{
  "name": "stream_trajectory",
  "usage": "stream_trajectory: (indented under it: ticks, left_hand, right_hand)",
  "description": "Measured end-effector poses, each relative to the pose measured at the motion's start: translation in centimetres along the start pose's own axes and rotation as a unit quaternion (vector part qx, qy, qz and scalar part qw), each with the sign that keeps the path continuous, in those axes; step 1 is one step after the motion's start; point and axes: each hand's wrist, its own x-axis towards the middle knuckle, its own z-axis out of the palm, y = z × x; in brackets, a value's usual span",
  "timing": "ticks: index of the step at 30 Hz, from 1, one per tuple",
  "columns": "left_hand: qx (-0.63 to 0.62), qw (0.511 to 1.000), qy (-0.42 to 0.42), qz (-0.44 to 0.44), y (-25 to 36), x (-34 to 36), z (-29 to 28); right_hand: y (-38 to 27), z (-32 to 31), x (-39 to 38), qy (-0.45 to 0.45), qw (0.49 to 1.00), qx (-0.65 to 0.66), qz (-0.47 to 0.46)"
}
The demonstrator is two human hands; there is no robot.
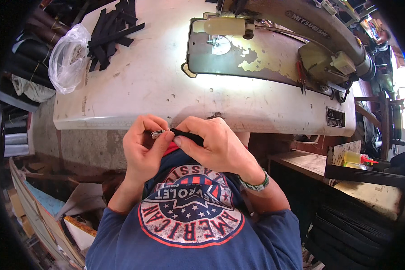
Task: The person sews and assembles small black straps with metal rings using an industrial sewing machine.
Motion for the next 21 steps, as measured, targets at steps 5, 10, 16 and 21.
stream_trajectory:
  ticks: [5, 10, 16, 21]
  left_hand:
    - [-0.235, 0.960, -0.030, -0.150, -0.4, 0.7, -1.1]
    - [-0.276, 0.938, -0.053, -0.204, 0.7, 0.9, -1.2]
    - [-0.086, 0.978, -0.107, -0.158, 1.4, 1.1, -2.3]
    - [-0.079, 0.968, -0.137, -0.193, 1.5, 1.7, -2.9]
  right_hand:
    - [-0.5, -0.4, 0.3, -0.036, 0.999, -0.005, -0.032]
    - [0.3, -0.7, 0.4, -0.040, 0.998, 0.023, -0.049]
    - [-0.1, -0.7, 0.3, -0.052, 0.998, 0.019, -0.029]
    - [-0.4, -1.1, 0.5, -0.069, 0.996, 0.049, 0.018]
